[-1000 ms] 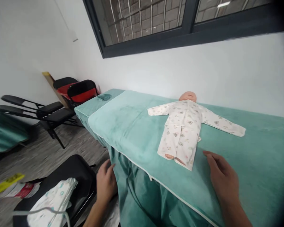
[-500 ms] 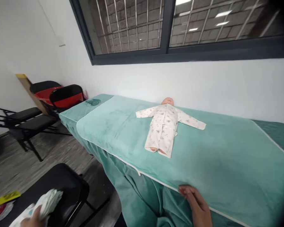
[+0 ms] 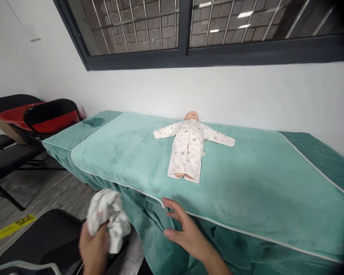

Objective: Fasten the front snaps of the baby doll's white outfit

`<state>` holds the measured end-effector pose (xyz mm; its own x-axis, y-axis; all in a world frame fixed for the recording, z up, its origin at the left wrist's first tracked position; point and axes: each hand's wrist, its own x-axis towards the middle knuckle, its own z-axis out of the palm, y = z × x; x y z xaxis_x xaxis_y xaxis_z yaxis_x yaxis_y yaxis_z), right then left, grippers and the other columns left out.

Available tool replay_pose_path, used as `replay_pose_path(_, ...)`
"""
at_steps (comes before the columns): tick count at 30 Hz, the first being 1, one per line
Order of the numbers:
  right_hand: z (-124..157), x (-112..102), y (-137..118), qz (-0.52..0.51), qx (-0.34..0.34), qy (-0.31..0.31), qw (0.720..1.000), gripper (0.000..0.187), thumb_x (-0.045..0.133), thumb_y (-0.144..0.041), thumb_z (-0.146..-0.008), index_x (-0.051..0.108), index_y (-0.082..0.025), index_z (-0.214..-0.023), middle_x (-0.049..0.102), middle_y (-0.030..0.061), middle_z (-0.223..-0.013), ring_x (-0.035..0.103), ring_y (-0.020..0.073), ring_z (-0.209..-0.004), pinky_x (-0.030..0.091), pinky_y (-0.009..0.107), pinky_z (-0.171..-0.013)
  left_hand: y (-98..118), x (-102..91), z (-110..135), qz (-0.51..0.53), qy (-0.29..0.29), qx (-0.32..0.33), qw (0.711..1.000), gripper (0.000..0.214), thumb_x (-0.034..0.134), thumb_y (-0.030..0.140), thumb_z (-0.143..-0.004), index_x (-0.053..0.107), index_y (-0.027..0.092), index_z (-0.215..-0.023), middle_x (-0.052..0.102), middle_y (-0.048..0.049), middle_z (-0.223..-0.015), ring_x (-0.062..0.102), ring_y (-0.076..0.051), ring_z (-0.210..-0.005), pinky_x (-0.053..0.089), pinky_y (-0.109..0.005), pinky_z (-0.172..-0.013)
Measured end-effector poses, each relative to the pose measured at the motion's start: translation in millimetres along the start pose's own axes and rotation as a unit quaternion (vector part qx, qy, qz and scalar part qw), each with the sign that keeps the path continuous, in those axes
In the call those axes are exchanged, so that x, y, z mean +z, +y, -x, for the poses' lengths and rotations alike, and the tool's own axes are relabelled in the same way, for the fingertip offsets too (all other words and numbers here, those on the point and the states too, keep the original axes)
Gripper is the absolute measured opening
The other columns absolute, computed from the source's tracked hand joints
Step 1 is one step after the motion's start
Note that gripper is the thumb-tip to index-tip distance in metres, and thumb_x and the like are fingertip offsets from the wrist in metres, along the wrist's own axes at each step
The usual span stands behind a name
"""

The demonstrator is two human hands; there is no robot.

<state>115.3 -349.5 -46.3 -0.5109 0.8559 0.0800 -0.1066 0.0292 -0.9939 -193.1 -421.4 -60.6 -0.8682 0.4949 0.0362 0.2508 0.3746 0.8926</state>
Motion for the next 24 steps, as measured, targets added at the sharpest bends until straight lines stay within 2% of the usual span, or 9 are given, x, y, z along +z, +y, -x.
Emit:
replay_pose_path(1, -9, 6, -3, 0.024, -0.009, -0.030, 0.999, 0.083, 0.082, -0.041, -0.080, 0.044, -0.039, -0.154, 0.037, 0.0058, -0.166, 0.034, 0.0295, -0.153, 0.035, 0.051, -0.122, 11, 20.5, 14, 0.032, -0.027, -0.022, 0.999, 0.051, 0.072, 0.037, -0.072, 0.066, 0.020, -0.120, 0.072, -0.0057, -0.108, 0.067, -0.035, -0.104, 0.052, -0.056, -0.098)
replay_pose_path(2, -17, 11, -6, 0.051, -0.019, -0.053, 0.997, 0.095, 0.087, -0.041, -0.075, 0.039, -0.041, -0.157, 0.026, 0.0038, -0.170, 0.025, 0.0303, -0.157, 0.030, 0.052, -0.125, 26, 38.5, 28, 0.081, -0.074, -0.005, 0.994, 0.053, 0.074, 0.038, -0.071, 0.066, 0.022, -0.121, 0.074, -0.0044, -0.110, 0.068, -0.034, -0.106, 0.052, -0.052, -0.099)
replay_pose_path(4, -32, 17, -9, 0.093, -0.043, -0.073, 0.992, 0.112, 0.092, -0.040, -0.066, 0.031, -0.043, -0.160, 0.014, 0.0024, -0.173, 0.016, 0.0323, -0.159, 0.023, 0.054, -0.127, 60, 65.1, 53, 0.146, -0.143, 0.015, 0.979, 0.056, 0.079, 0.037, -0.068, 0.067, 0.023, -0.120, 0.075, -0.0043, -0.115, 0.068, -0.032, -0.111, 0.054, -0.044, -0.099)
replay_pose_path(7, -53, 21, -14, 0.108, -0.113, -0.019, 0.987, 0.119, 0.092, -0.032, -0.066, 0.022, -0.039, -0.163, 0.016, 0.0073, -0.171, 0.021, 0.0325, -0.158, 0.025, 0.051, -0.128, 106, 85.7, 73, 0.232, -0.232, 0.010, 0.944, 0.060, 0.077, 0.040, -0.077, 0.062, 0.025, -0.133, 0.071, -0.0063, -0.130, 0.066, -0.030, -0.120, 0.056, -0.038, -0.097)
replay_pose_path(10, -71, 20, -25, 0.098, -0.183, 0.071, 0.976, 0.104, 0.083, -0.023, -0.075, 0.025, -0.035, -0.160, 0.028, 0.0105, -0.163, 0.033, 0.0288, -0.152, 0.031, 0.046, -0.126, 134, 96.0, 74, 0.270, -0.273, 0.001, 0.923, 0.067, 0.079, 0.044, -0.078, 0.058, 0.026, -0.140, 0.069, -0.0073, -0.136, 0.066, -0.030, -0.123, 0.058, -0.035, -0.095)
replay_pose_path(14, -87, 11, -38, 0.119, -0.213, 0.155, 0.957, 0.088, 0.079, -0.021, -0.078, 0.033, -0.031, -0.153, 0.038, 0.0120, -0.155, 0.041, 0.0285, -0.145, 0.036, 0.046, -0.122, 150, 105.0, 72, 0.305, -0.336, 0.015, 0.891, 0.071, 0.079, 0.044, -0.080, 0.054, 0.029, -0.145, 0.065, -0.0068, -0.142, 0.064, -0.029, -0.126, 0.057, -0.037, -0.100)
replay_pose_path(19, -89, -14, -49, 0.171, -0.254, 0.238, 0.922, 0.078, 0.081, -0.023, -0.075, 0.042, -0.030, -0.142, 0.045, 0.0110, -0.144, 0.048, 0.0284, -0.138, 0.040, 0.046, -0.119, 158, 106.9, 72, 0.241, -0.404, 0.123, 0.874, 0.052, 0.074, 0.044, -0.086, 0.065, 0.027, -0.135, 0.063, -0.0063, -0.143, 0.056, -0.029, -0.136, 0.045, -0.038, -0.116)
replay_pose_path(22, -78, -50, -68, 0.262, -0.303, 0.275, 0.874, 0.066, 0.078, -0.020, -0.078, 0.048, -0.031, -0.136, 0.046, 0.0102, -0.141, 0.047, 0.0287, -0.139, 0.040, 0.048, -0.118, 155, 107.9, 70, 0.213, -0.445, 0.172, 0.853, 0.047, 0.068, 0.043, -0.091, 0.063, 0.033, -0.137, 0.057, -0.0041, -0.147, 0.052, -0.026, -0.139, 0.044, -0.037, -0.116)
replay_pose_path(24, -67, -87, -84, 0.339, -0.334, 0.291, 0.830, 0.067, 0.076, -0.019, -0.078, 0.049, -0.031, -0.138, 0.047, 0.0110, -0.139, 0.048, 0.0298, -0.137, 0.043, 0.050, -0.115, 150, 111.8, 65, 0.192, -0.451, 0.175, 0.854, 0.048, 0.064, 0.044, -0.094, 0.058, 0.036, -0.141, 0.056, -0.0039, -0.147, 0.053, -0.024, -0.137, 0.045, -0.037, -0.114)
